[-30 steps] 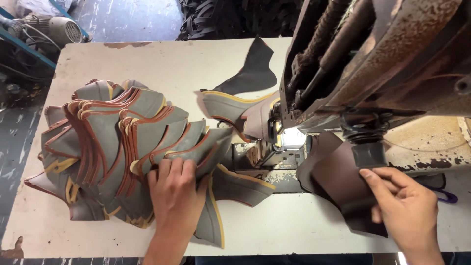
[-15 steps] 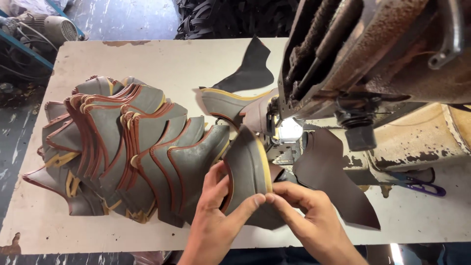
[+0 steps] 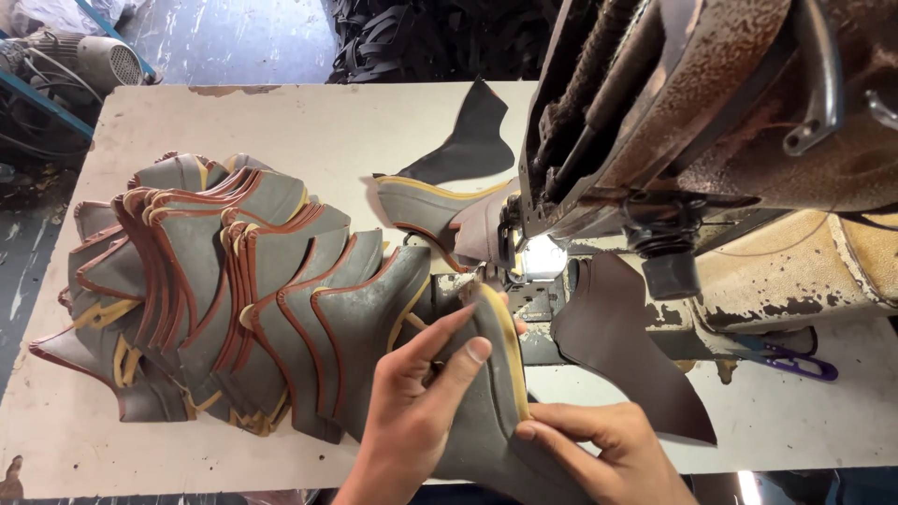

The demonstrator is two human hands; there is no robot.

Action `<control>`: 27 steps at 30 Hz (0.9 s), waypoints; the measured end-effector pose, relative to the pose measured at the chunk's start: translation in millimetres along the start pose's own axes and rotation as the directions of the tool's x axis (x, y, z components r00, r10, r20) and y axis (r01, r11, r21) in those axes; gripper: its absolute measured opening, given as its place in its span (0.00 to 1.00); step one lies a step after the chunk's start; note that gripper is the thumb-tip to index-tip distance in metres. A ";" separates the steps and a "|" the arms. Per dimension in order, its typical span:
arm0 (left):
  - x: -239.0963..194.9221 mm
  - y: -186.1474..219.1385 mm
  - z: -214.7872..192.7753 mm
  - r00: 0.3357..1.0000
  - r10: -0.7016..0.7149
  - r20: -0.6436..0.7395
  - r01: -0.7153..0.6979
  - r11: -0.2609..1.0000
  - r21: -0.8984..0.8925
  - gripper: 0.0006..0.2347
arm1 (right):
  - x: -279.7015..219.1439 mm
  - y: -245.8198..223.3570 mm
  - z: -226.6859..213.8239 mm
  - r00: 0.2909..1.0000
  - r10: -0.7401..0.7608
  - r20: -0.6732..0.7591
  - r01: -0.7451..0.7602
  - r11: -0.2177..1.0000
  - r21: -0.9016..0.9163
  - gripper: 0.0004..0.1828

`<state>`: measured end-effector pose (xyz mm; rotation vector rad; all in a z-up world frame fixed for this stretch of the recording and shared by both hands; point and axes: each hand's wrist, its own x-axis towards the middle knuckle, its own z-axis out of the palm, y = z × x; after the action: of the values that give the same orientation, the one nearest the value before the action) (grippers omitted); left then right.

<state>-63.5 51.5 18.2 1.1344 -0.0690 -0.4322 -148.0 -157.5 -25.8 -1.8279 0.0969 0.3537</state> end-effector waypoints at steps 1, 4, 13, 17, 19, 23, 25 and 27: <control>1.8 3.8 4.4 1.000 0.025 0.007 -0.025 0.997 0.077 0.16 | 0.1 4.1 2.5 0.991 -0.132 -0.014 0.132 0.991 -0.018 0.11; 10.6 9.0 12.4 0.992 0.121 0.032 -0.125 0.956 0.265 0.17 | 2.3 9.7 17.6 0.970 -0.223 -0.096 0.215 0.973 -0.080 0.14; 33.3 -2.7 7.9 0.962 0.267 0.052 -0.260 0.846 0.466 0.12 | 4.8 29.0 51.2 0.956 0.087 -0.282 -0.045 0.987 0.152 0.06; 40.1 4.4 5.8 0.970 0.239 0.030 -0.221 0.831 0.511 0.13 | 8.2 17.3 55.6 0.926 0.150 -0.347 -0.107 0.984 0.141 0.05; 45.0 5.0 5.0 0.978 0.208 0.005 -0.184 0.855 0.486 0.13 | 10.6 12.5 53.7 0.933 0.094 -0.348 -0.049 0.990 0.136 0.05; 54.7 11.3 4.4 0.987 0.156 -0.029 -0.132 0.911 0.391 0.11 | 15.9 -2.4 45.9 0.931 0.022 -0.365 0.022 0.993 0.116 0.07; 54.7 13.5 -0.9 0.981 0.191 0.014 -0.181 0.900 0.396 0.12 | 18.6 -13.9 39.6 0.925 0.048 -0.377 0.002 0.991 0.130 0.07; 49.9 19.7 -6.6 0.973 0.226 0.056 -0.229 0.887 0.400 0.12 | 22.6 -23.3 33.4 0.919 0.073 -0.387 -0.018 0.989 0.144 0.08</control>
<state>-10.1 45.7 24.7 1.5140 -0.3083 -0.2145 -127.2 -116.5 -18.9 -1.7382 0.4327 0.0066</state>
